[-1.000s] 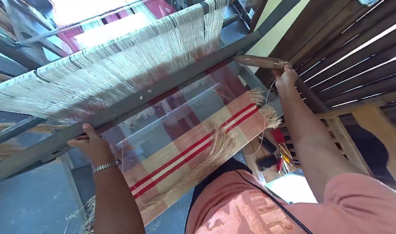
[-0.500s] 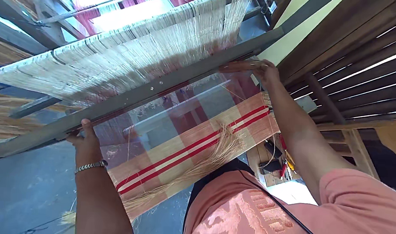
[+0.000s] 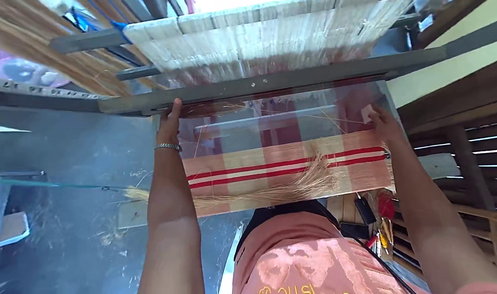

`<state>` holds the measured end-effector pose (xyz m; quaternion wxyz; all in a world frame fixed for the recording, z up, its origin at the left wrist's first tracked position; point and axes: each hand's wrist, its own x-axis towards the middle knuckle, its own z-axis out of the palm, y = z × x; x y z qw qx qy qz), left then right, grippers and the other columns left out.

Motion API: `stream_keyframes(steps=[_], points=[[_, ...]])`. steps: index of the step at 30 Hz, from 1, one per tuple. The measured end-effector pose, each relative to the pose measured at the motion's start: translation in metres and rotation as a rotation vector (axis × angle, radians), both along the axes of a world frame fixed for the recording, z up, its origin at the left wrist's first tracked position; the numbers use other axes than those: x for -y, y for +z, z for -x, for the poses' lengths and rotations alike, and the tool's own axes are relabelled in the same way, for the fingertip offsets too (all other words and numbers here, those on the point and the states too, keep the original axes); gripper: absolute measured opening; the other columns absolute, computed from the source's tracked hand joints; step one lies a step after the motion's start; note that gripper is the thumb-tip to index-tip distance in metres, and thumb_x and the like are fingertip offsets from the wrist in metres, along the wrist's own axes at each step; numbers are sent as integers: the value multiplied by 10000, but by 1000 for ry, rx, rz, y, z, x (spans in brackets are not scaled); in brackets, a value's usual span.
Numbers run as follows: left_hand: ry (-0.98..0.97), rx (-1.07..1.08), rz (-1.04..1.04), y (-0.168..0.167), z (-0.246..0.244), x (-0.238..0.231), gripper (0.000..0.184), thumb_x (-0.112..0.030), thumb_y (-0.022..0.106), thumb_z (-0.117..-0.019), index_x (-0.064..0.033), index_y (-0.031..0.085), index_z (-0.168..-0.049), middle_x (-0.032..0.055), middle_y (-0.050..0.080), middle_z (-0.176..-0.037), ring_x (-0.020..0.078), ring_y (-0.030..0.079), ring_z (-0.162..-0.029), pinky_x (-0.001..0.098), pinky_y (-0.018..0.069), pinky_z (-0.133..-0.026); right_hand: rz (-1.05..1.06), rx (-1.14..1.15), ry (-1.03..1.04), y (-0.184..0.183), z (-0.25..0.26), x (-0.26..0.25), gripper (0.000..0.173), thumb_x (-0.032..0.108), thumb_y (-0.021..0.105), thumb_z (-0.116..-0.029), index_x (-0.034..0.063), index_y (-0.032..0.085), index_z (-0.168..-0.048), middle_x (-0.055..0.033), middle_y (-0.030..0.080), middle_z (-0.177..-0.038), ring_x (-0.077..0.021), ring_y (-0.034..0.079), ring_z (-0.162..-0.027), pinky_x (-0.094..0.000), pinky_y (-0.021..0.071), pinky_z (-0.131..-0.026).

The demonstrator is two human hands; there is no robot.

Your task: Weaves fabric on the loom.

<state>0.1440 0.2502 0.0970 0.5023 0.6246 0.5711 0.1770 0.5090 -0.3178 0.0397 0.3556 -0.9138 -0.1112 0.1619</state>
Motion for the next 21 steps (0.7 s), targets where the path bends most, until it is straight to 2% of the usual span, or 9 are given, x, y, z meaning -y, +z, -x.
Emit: stream_keyframes(steps=[1,3,5,8,11,12,14,17,21], points=[[-26,-5,7,-2,2,-3,984,-860,545,-811,-208,427,-1539,171,499,-1510,357,502,-1350,602,429,-1046,80,58,-5,1,9,3,569,462,376,-1107,42,528,-1460,-267,608,-1376,-449,568,-1298,-675,406,-1090],[-53,31,81,-7,6,-8,948,-858,457,-860,-208,420,-1549,126,530,-1499,323,518,-1351,576,434,-1051,190,114,-17,5,27,6,554,430,345,-1119,-1,585,-1371,-320,635,-1272,-504,588,-1231,-707,413,-1038],[-48,104,117,-18,10,-11,873,-850,389,-892,-218,507,-1483,72,553,-1480,280,509,-1362,576,426,-1045,250,141,1,5,41,11,526,368,316,-1132,-31,568,-1363,-341,639,-1234,-509,601,-1210,-686,429,-1026],[-8,193,52,-28,21,-4,794,-781,358,-957,-201,535,-1469,44,545,-1491,259,476,-1387,593,397,-1072,259,180,36,-2,48,19,503,297,282,-1136,-50,531,-1400,-353,623,-1264,-501,592,-1238,-659,423,-1052],[191,327,-105,-45,43,2,748,-678,474,-984,-103,486,-1462,114,575,-1425,251,564,-1273,504,491,-996,269,210,28,-6,48,22,493,292,284,-1135,-57,551,-1360,-354,640,-1214,-505,614,-1195,-655,444,-1022],[285,389,-177,-51,52,3,718,-595,543,-996,-55,453,-1460,147,577,-1382,245,593,-1215,466,527,-970,277,214,24,-6,47,21,491,291,286,-1135,-57,552,-1357,-356,640,-1212,-504,616,-1193,-658,444,-1019],[495,501,-307,-64,71,3,656,-389,667,-988,-8,388,-1443,182,555,-1301,245,627,-1094,429,578,-854,295,222,25,-9,48,20,481,281,286,-1132,-51,548,-1362,-351,644,-1210,-494,622,-1190,-655,449,-1015],[666,514,-446,-68,105,-1,646,-125,676,-967,22,303,-1473,241,459,-1367,305,619,-1141,451,617,-827,309,239,42,-10,48,20,477,277,288,-1129,-54,547,-1355,-342,650,-1200,-493,626,-1182,-648,453,-1006],[687,456,-534,-46,153,5,641,-92,661,-961,17,295,-1477,231,447,-1387,294,602,-1186,445,616,-860,288,239,67,-12,48,21,482,275,288,-1126,-56,540,-1369,-346,645,-1210,-487,621,-1191,-637,449,-1019]])
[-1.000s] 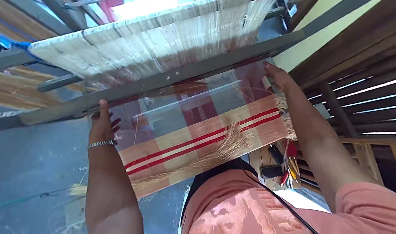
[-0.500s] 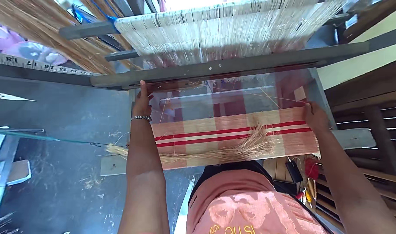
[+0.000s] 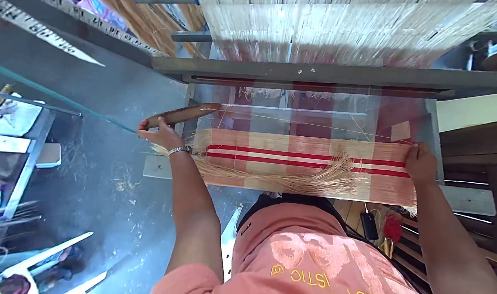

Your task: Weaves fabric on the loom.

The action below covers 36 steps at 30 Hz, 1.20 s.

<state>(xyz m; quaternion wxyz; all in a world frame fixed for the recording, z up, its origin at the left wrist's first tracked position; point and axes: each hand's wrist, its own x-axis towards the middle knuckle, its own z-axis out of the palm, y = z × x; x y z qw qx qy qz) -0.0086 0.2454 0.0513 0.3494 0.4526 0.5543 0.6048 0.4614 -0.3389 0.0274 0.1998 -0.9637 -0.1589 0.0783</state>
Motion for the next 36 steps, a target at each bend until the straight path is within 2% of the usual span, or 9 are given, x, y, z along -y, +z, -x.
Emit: stream_keyframes(steps=[8,13,15,18,24,27,29,33,36], points=[[103,-103,-124,22,71,18,605,-36,650,-941,25,320,-1445,209,448,-1371,242,605,-1144,394,607,-851,12,-12,4,1,2,-1,478,276,290,-1130,-64,539,-1356,-342,643,-1211,-472,618,-1200,-620,445,-1026],[130,-430,-280,43,65,53,496,-66,632,-956,91,406,-1369,255,447,-1381,247,552,-1163,299,509,-919,43,-12,18,4,2,-2,481,265,286,-1131,-77,540,-1355,-350,640,-1222,-480,615,-1208,-622,439,-1034],[29,-631,-324,45,51,69,429,-125,605,-994,80,464,-1344,290,422,-1435,284,568,-1199,304,545,-909,75,-34,0,6,3,-5,484,271,284,-1133,-66,540,-1368,-344,634,-1252,-478,602,-1235,-629,428,-1052],[-286,-917,-334,42,18,85,367,-141,528,-1035,104,536,-1308,372,402,-1491,460,465,-1373,481,454,-1093,133,-68,-28,13,7,-14,485,266,274,-1131,-50,534,-1392,-340,622,-1289,-485,586,-1264,-632,424,-1061],[-642,-1230,-312,-21,0,45,369,-151,466,-1063,9,513,-1392,267,396,-1555,456,400,-1439,600,383,-1150,123,-155,-132,22,12,-18,460,289,312,-1132,-13,516,-1413,-370,622,-1245,-564,595,-1189,-736,453,-961],[-421,-1113,-249,1,20,21,434,-277,392,-1094,-20,486,-1431,226,413,-1552,379,417,-1437,534,360,-1173,149,-120,-101,4,-5,-6,478,290,270,-1136,-25,529,-1385,-350,640,-1229,-544,612,-1184,-707,469,-969],[-260,-927,-210,49,32,33,488,-234,397,-1090,86,428,-1458,318,389,-1538,422,376,-1451,490,283,-1210,139,-110,-119,5,-13,-5,489,298,287,-1132,-43,526,-1389,-351,618,-1280,-532,597,-1220,-695,459,-1001],[32,-540,-188,122,26,103,470,-182,416,-1093,200,450,-1364,298,577,-1298,252,585,-1197,298,446,-1038,-87,154,-181,76,-1,-49,620,339,519,-1043,-66,407,-1499,-375,414,-1498,-543,404,-1398,-671,343,-1136],[-203,-187,-298,118,5,155,675,-148,508,-1056,136,122,-1531,246,372,-1506,189,500,-1318,303,483,-1060,-280,374,144,127,8,-132,587,323,492,-1060,-63,412,-1495,-311,452,-1506,-445,412,-1434,-555,335,-1203]])
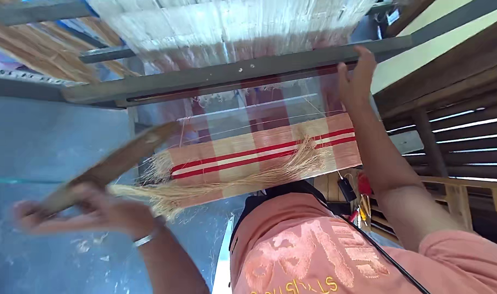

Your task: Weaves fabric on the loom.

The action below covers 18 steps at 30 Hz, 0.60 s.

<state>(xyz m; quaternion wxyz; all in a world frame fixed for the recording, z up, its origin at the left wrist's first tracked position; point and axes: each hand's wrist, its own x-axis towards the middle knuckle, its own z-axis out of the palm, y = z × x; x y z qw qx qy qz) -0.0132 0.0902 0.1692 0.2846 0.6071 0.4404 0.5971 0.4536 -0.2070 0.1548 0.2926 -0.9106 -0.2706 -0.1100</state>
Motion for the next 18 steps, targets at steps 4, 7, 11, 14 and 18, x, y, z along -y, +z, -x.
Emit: stream_keyframes(steps=[4,7,11,14,18], points=[[-346,32,229,-92,-33,58,768,-215,663,-987,-19,197,-1566,121,413,-1525,127,561,-1246,334,541,-992,99,113,342,0,-5,-122,564,467,383,-1094,51,579,-1420,-189,548,-1485,-374,448,-1437,-620,217,-1233],[-419,-49,313,-147,-48,87,709,-202,661,-983,-4,258,-1531,173,491,-1447,194,631,-1174,384,581,-953,250,88,276,-35,-3,-164,685,581,314,-1077,37,650,-1323,-213,642,-1346,-414,538,-1333,-654,228,-1206],[-263,-480,145,-191,-44,95,638,-386,585,-1009,24,401,-1462,285,487,-1398,375,547,-1246,492,493,-1030,310,45,230,-41,24,-147,727,599,283,-1072,2,638,-1287,-237,637,-1317,-421,537,-1317,-625,267,-1187],[-221,-621,103,-200,-42,98,637,-478,566,-991,-14,483,-1419,288,486,-1393,425,515,-1282,532,477,-1046,350,37,238,-47,65,-109,715,584,280,-1079,-3,650,-1253,-238,648,-1289,-416,554,-1293,-629,292,-1166],[-171,-682,33,-202,-47,99,604,-494,547,-990,-23,530,-1368,267,524,-1357,407,534,-1268,507,476,-1048,393,20,218,-53,125,-61,692,558,281,-1084,-6,667,-1195,-231,667,-1225,-413,590,-1233,-622,339,-1130]])
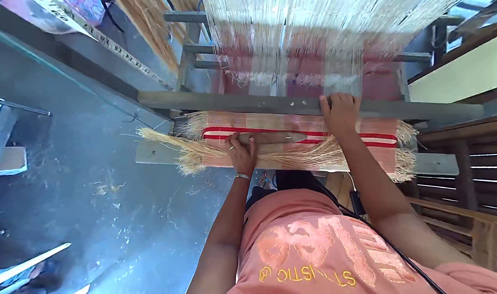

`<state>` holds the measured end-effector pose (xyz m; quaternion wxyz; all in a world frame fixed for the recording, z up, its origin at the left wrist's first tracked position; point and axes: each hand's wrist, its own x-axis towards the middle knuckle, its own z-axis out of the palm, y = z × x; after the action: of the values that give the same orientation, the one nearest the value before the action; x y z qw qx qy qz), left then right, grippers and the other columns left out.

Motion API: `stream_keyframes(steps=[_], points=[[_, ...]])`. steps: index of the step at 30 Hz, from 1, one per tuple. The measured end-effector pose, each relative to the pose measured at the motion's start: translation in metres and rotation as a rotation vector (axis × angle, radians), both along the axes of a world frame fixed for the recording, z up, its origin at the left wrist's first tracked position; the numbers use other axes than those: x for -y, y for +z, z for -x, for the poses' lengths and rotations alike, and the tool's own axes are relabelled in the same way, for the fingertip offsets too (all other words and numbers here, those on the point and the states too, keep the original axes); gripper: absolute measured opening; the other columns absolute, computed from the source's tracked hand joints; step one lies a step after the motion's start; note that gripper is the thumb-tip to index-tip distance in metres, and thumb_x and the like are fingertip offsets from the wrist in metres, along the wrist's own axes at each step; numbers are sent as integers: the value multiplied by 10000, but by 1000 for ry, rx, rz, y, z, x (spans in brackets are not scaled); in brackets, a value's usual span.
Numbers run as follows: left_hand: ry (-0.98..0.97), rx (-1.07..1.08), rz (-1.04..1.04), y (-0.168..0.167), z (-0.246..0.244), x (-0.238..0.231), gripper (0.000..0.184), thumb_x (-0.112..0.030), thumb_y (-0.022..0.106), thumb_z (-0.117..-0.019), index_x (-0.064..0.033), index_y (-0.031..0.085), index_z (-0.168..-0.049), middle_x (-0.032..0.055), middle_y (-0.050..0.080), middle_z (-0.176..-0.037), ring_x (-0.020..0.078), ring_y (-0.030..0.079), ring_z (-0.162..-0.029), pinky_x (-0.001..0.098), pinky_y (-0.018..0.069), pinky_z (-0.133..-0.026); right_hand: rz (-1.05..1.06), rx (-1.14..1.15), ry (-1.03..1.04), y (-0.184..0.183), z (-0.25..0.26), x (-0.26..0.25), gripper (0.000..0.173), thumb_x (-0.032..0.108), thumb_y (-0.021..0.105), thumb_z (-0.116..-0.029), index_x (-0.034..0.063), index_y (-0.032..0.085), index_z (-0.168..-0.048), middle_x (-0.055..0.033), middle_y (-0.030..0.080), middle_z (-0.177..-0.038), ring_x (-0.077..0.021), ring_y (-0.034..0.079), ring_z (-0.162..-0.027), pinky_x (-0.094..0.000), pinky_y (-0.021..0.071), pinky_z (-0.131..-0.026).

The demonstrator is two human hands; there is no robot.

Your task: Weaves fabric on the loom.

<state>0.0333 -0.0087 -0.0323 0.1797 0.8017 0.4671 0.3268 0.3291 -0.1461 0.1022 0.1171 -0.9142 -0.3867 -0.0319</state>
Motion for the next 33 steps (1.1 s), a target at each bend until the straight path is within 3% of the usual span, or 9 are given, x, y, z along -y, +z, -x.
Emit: stream_keyframes(steps=[6,13,20,27,33], points=[[-14,-100,-23,2,-3,0,630,-548,474,-1009,-45,528,-1384,247,526,-1383,402,487,-1337,530,393,-1121,-14,1,-40,-1,-17,-13,669,554,291,-1082,8,668,-1175,-213,675,-1224,-404,581,-1241,-612,344,-1102],[-9,-154,-75,-5,-3,-3,617,-560,444,-1016,-55,545,-1357,242,541,-1370,397,509,-1314,528,403,-1107,5,-51,-27,3,0,-1,704,569,263,-1082,-2,657,-1205,-219,655,-1269,-405,568,-1261,-605,331,-1125],[-25,-182,-87,-3,-5,-5,630,-589,456,-994,-52,583,-1298,236,563,-1339,414,521,-1286,543,398,-1097,40,-179,7,15,-3,5,698,590,323,-1067,3,642,-1272,-223,618,-1355,-411,514,-1339,-619,295,-1164],[-42,-202,-82,2,-7,-4,609,-590,477,-972,-57,616,-1233,227,598,-1274,425,556,-1212,572,413,-1039,31,-157,31,9,-11,8,702,614,322,-1061,35,654,-1279,-187,634,-1343,-377,531,-1328,-591,294,-1177],[-33,-224,-52,4,-6,-2,628,-633,462,-966,-83,620,-1224,214,587,-1300,408,538,-1248,583,400,-1049,-11,-124,24,3,-7,9,703,615,311,-1062,34,661,-1252,-177,657,-1289,-362,556,-1288,-576,312,-1162]])
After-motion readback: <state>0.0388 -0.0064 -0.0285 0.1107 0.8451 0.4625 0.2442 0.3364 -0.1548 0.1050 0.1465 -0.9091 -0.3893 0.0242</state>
